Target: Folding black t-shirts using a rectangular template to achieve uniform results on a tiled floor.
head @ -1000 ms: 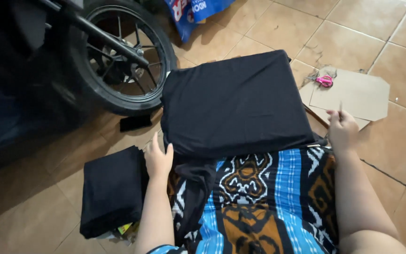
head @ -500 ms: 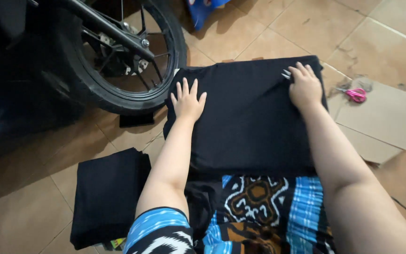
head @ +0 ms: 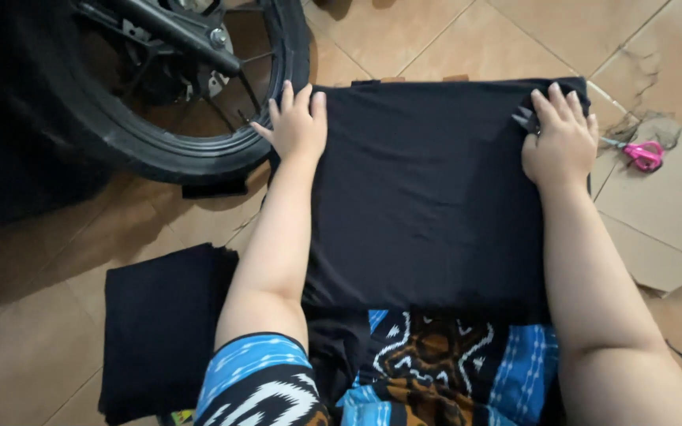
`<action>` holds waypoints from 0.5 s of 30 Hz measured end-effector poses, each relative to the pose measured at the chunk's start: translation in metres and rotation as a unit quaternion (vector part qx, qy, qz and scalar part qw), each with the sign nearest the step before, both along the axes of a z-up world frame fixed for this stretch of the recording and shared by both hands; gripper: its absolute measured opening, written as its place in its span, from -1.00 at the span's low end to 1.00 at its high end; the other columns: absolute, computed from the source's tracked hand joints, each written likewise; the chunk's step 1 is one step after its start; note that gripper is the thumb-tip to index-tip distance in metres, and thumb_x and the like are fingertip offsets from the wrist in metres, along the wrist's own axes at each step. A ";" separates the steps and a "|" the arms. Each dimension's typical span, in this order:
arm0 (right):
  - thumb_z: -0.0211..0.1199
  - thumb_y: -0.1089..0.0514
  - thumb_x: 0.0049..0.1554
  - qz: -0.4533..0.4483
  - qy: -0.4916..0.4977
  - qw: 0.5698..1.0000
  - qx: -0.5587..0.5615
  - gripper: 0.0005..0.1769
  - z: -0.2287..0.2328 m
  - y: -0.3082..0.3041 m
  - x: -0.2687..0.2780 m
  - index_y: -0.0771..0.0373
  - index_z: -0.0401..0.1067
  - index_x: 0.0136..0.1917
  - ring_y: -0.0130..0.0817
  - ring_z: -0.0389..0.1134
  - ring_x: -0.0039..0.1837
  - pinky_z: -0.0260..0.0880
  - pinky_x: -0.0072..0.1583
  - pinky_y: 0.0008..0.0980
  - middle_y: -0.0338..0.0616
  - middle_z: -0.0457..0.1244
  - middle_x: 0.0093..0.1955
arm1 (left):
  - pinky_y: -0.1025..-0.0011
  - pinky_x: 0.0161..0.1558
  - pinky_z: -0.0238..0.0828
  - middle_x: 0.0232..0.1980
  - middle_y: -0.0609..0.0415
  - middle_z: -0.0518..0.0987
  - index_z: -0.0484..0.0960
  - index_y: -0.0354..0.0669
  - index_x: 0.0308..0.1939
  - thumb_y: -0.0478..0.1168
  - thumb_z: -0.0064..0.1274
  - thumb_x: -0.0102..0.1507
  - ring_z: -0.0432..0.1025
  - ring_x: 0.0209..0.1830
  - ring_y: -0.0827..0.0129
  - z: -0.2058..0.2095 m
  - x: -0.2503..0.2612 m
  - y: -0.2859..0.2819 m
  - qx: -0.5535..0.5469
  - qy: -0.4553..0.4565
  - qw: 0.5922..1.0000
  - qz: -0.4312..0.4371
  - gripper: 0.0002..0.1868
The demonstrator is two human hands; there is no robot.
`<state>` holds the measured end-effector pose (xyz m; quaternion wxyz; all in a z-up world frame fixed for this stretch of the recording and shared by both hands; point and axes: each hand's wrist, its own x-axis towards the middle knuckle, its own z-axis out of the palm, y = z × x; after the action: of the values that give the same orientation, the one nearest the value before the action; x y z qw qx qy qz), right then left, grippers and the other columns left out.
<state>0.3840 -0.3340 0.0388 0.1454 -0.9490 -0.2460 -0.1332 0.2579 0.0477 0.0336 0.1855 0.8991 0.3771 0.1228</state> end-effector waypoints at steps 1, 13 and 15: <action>0.15 0.31 0.01 -0.001 -0.002 1.000 0.000 -0.22 0.002 0.002 -0.001 0.17 0.39 0.53 0.07 0.06 0.58 -0.05 0.44 0.16 0.02 0.17 0.58 | -0.62 0.35 -0.42 0.54 0.14 0.27 0.56 0.26 0.29 0.26 -0.30 0.34 0.09 0.53 -0.18 0.005 0.006 0.004 0.000 -0.002 1.000 -0.001 -0.44; 0.18 0.32 0.01 -0.006 -0.035 0.999 0.000 -0.25 0.004 0.004 -0.004 0.16 0.43 0.50 0.03 0.13 0.55 0.05 0.42 0.16 0.01 0.22 0.55 | -0.70 0.27 -0.79 0.48 0.22 0.39 0.83 0.21 -0.27 0.21 0.13 0.19 0.19 0.51 0.17 0.040 0.052 0.024 -0.101 0.058 0.990 -0.083 -0.68; 0.20 0.29 0.04 -0.006 -0.045 0.999 -0.003 -0.28 0.003 0.004 -0.004 0.13 0.44 0.49 0.03 0.16 0.53 0.08 0.41 0.13 -0.04 0.23 0.55 | -0.62 0.35 -0.71 -0.32 0.33 0.71 0.79 0.19 -0.35 0.20 0.00 0.25 0.55 -0.01 0.15 0.044 0.052 0.030 -0.151 -0.053 0.987 0.004 -0.65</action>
<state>0.3799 -0.3299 0.0418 0.1305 -0.9439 -0.2472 -0.1757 0.3100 0.0778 0.0774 0.3380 0.8517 0.3842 0.1128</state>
